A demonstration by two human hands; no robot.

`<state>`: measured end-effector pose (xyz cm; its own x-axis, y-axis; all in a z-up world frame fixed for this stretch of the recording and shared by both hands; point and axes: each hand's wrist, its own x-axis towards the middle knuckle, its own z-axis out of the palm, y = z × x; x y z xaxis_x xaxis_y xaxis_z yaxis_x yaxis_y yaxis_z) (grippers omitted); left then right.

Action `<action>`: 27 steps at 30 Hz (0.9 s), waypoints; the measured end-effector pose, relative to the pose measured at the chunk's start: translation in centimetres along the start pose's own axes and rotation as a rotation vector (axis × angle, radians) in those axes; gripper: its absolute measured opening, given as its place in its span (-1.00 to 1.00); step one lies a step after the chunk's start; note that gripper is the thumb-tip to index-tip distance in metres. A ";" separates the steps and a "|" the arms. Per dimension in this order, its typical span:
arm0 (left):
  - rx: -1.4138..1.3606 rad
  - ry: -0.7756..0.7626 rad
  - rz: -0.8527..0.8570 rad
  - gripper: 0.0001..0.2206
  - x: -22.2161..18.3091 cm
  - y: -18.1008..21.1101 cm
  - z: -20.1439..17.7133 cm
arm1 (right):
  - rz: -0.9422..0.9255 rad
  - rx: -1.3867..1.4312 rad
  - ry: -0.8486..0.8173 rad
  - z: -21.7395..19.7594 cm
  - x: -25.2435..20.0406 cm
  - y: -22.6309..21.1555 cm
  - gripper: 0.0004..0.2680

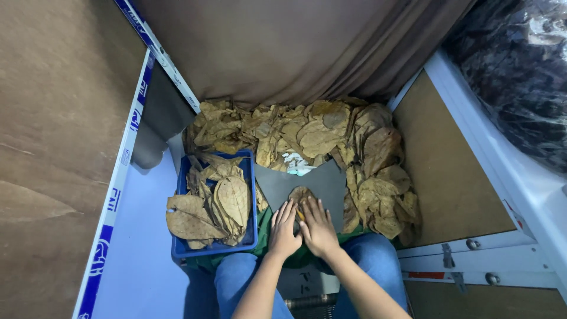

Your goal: Picking up dried leaves, flattening them by hand, and stacking them neatly into a plastic crate.

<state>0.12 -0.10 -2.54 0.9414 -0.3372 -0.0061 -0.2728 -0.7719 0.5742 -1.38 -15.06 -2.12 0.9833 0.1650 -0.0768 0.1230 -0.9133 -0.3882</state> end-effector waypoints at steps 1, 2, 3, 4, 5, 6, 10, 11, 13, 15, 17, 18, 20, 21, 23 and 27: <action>0.002 0.000 -0.002 -0.30 -0.1 0.3 -0.4 | -0.002 0.002 -0.001 -0.1 0.8 0.2 -0.54; 0.006 -0.010 -0.006 -0.31 -0.1 0.6 -0.7 | 0.010 0.007 0.002 -0.3 1.6 0.5 -0.54; 0.009 -0.023 -0.008 -0.32 -0.2 0.9 -1.1 | 0.024 0.014 0.005 -0.4 2.3 0.8 -0.54; 0.011 -0.025 -0.009 -0.32 -0.4 0.9 -1.1 | 0.025 0.016 0.003 -0.5 2.6 0.8 -0.54; 0.001 -0.032 -0.009 -0.31 -0.3 1.0 -1.2 | 0.032 0.012 0.002 -0.7 3.2 0.9 -0.54; -0.009 -0.039 -0.010 -0.31 -0.3 1.0 -1.3 | 0.038 0.007 0.000 -0.9 3.7 1.0 -0.53; -0.012 -0.033 0.010 -0.30 0.0 0.9 -1.5 | 0.018 0.028 0.025 0.3 4.4 2.3 -0.53; -0.039 -0.029 0.003 -0.31 -0.1 1.1 -1.7 | -0.038 0.114 0.103 0.8 4.3 3.0 -0.54; -0.066 -0.016 -0.001 -0.31 -0.7 1.6 -1.9 | -0.098 0.197 0.185 0.9 3.2 3.4 -0.54; -0.066 -0.017 0.000 -0.32 -0.9 2.0 -2.5 | -0.176 0.330 0.203 -0.3 1.8 2.8 -0.49; -0.057 -0.015 0.002 -0.32 -0.5 2.0 -2.7 | -0.137 0.350 0.180 0.0 1.1 3.4 -0.52; -0.052 -0.026 -0.008 -0.33 -0.7 2.1 -2.5 | -0.089 0.375 0.142 0.4 0.2 3.7 -0.54; -0.041 0.010 0.042 -0.34 -0.1 -0.3 0.3 | -0.082 0.471 0.174 1.3 -1.4 3.6 -0.57; -0.028 0.040 0.091 -0.34 0.2 -1.4 1.7 | -0.070 0.572 0.203 1.8 -2.3 3.6 -0.60; -0.029 0.071 0.118 -0.34 0.4 -1.9 2.0 | -0.181 0.532 0.233 2.4 -3.0 3.1 -0.54; 0.012 0.054 0.105 -0.30 0.4 -1.6 1.6 | -0.069 0.263 -0.059 0.4 -3.7 -0.3 -0.51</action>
<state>0.59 0.16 -4.81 0.9168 -0.3871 0.0977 -0.3723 -0.7406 0.5594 -5.12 -15.28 -2.09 0.9632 0.2524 -0.0923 0.1432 -0.7726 -0.6186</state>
